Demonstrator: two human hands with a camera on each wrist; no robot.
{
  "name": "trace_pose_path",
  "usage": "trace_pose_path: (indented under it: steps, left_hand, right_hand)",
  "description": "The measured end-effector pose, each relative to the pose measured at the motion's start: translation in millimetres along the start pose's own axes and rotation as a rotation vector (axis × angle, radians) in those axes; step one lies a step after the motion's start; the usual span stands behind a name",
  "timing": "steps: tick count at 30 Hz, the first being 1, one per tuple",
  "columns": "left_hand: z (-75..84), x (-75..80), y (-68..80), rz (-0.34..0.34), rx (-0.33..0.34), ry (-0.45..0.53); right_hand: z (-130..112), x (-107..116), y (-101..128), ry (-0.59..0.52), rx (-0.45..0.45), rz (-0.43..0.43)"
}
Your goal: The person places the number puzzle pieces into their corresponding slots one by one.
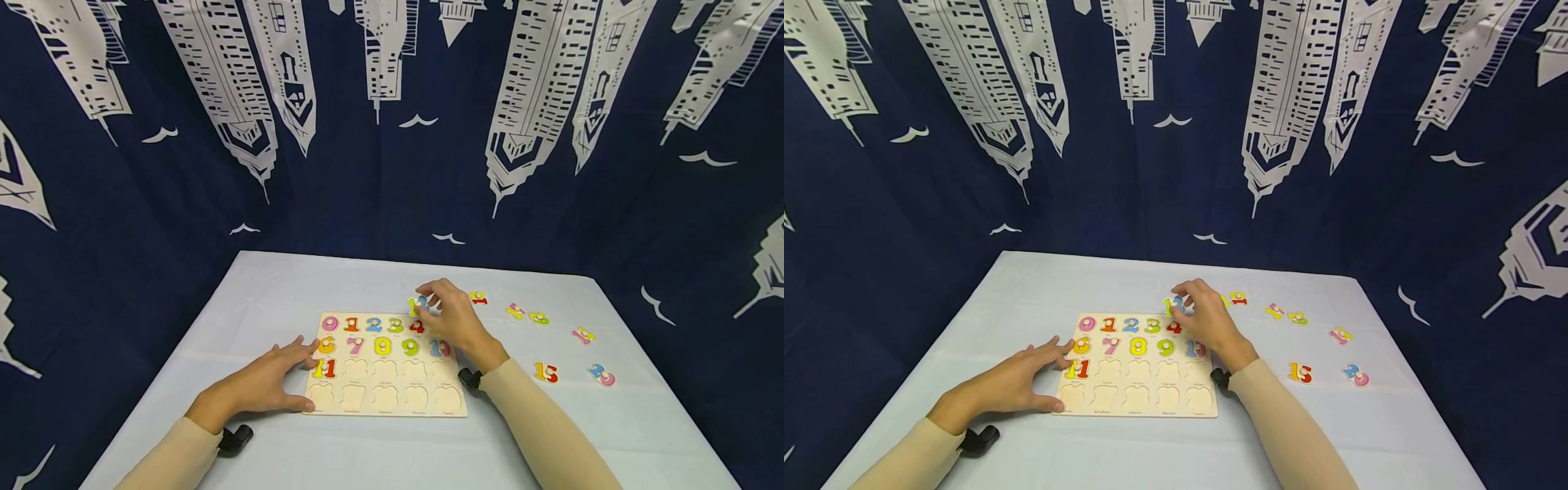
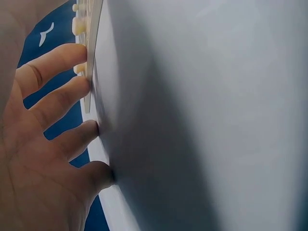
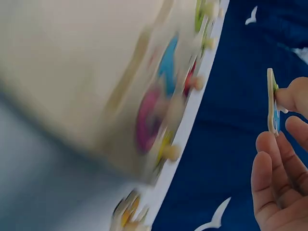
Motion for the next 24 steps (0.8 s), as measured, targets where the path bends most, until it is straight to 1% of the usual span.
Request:
trace_pose_path:
  steps: [3, 7, 17, 21, 24]
  left_hand:
    - [-0.2, 0.0, 0.5, 0.005, 0.001, 0.007]
    - [-0.9, -0.6, 1.2, 0.009, 0.008, 0.011]
    - [0.0, -1.6, 1.8, 0.001, 0.009, 0.010]
    - [0.2, -1.3, 0.7, -0.003, 0.006, 0.000]
    - [-0.1, -1.0, 0.3, -0.006, 0.009, -0.007]
  right_hand:
    - [-20.0, -1.0, 1.7, -0.009, 0.070, 0.015]
    - [-42.6, -5.1, 4.8, -0.017, 0.112, 0.006]
    - [-79.6, -28.6, 15.9, -0.081, 0.127, -0.100]
    - [-95.3, -32.8, 17.1, -0.082, 0.149, -0.114]
    - [-105.1, -37.4, 17.8, -0.081, 0.135, -0.156]
Point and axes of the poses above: each hand's wrist, its own y-axis away from the middle knuckle, its own x-axis out of the back of the hand, z = x × y, the point moved 10 cm from there along -y, towards the middle knuckle, and after that the axes turned 9 degrees about y, right-handed, at the moved point
